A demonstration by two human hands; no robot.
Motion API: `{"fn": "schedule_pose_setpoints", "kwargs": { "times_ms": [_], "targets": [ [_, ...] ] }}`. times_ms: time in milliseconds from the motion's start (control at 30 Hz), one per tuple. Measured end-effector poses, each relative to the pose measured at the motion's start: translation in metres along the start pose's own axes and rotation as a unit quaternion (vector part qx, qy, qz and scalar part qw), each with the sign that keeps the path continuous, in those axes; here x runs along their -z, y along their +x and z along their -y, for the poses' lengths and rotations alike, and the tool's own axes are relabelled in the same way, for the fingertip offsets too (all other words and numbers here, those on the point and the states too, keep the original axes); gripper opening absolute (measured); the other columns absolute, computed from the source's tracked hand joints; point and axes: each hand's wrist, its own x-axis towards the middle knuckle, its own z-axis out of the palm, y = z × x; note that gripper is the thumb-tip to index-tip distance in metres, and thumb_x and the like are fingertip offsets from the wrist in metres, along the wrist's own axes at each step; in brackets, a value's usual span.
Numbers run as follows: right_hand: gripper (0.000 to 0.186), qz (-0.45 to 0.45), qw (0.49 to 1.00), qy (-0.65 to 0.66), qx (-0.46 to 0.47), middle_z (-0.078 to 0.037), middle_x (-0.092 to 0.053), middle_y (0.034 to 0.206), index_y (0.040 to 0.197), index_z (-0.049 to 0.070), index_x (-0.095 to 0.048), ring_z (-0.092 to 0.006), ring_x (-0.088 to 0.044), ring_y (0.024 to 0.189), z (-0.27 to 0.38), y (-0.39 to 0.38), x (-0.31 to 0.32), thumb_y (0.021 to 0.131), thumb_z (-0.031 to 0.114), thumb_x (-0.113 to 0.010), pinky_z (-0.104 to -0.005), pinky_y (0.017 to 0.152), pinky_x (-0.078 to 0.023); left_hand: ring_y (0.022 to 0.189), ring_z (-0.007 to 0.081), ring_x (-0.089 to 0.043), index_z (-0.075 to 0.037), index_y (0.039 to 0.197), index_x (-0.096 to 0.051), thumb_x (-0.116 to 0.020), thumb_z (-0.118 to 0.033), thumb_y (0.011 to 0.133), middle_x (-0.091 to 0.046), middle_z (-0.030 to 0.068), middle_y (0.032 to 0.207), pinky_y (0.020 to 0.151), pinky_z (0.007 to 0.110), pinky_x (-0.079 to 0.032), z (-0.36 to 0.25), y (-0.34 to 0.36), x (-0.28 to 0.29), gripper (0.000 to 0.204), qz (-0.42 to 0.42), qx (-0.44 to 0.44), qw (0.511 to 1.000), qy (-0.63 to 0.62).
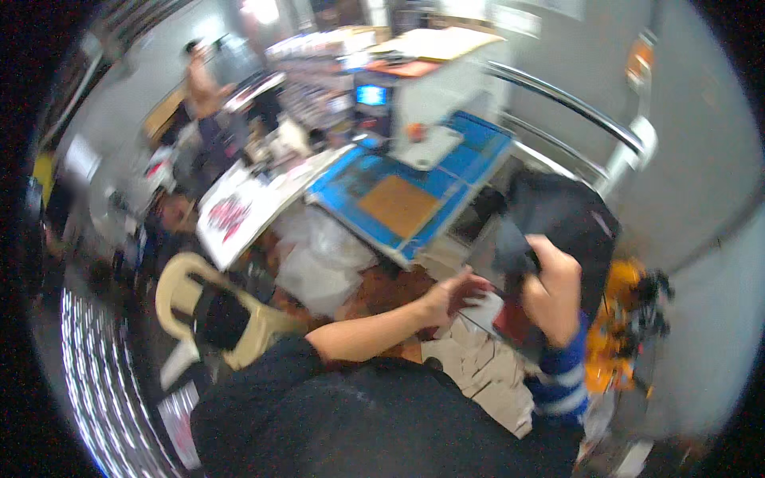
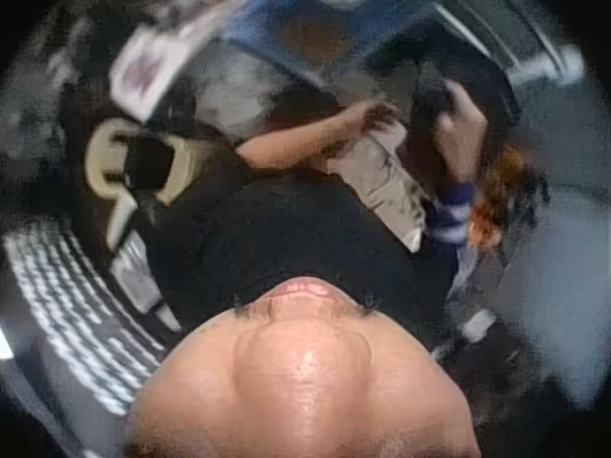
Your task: The person places black t-shirts onto a heat press, aligns transfer sheets with printed designs, and operates the press to apply the graphics. The person then removes the finished shirts and stacks them on a nearby table.
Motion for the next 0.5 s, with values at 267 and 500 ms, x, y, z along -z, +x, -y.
{"fn": "schedule_pose_setpoints", "kwargs": {
  "times_ms": [267,500],
  "targets": [
    [0.051,0.665,0.574,0.423,0.223,-0.028,-0.065,0.121,0.124,-0.011,-0.058,-0.0460,-0.065,0.107,0.084,-0.021,-0.034,0.080,0.013,-0.071,-0.0445,0.093,-0.052,0.096,0.0236,-0.068,-0.005,0.117,-0.067,-0.053,-0.052,0.103,-0.072,0.0071,0.110,0.092,0.041,-0.053,0.004,-0.032,0.043,0.052,-0.075,-0.078,0.967,-0.232],
    [0.098,0.391,0.571,0.629,-0.354,-0.025,-0.068,0.119,0.133,-0.004,-0.054,-0.0375,-0.068,0.108,0.025,-0.054,-0.142,0.092,0.082,-0.036,-0.0492,0.099,-0.055,0.112,0.0246,-0.065,-0.001,0.118,-0.067,-0.066,-0.011,0.098,-0.067,0.0102,0.121,0.098,0.038,-0.052,-0.104,-0.263,0.010,0.023,-0.159,-0.190,0.950,0.189]
  ]
}}
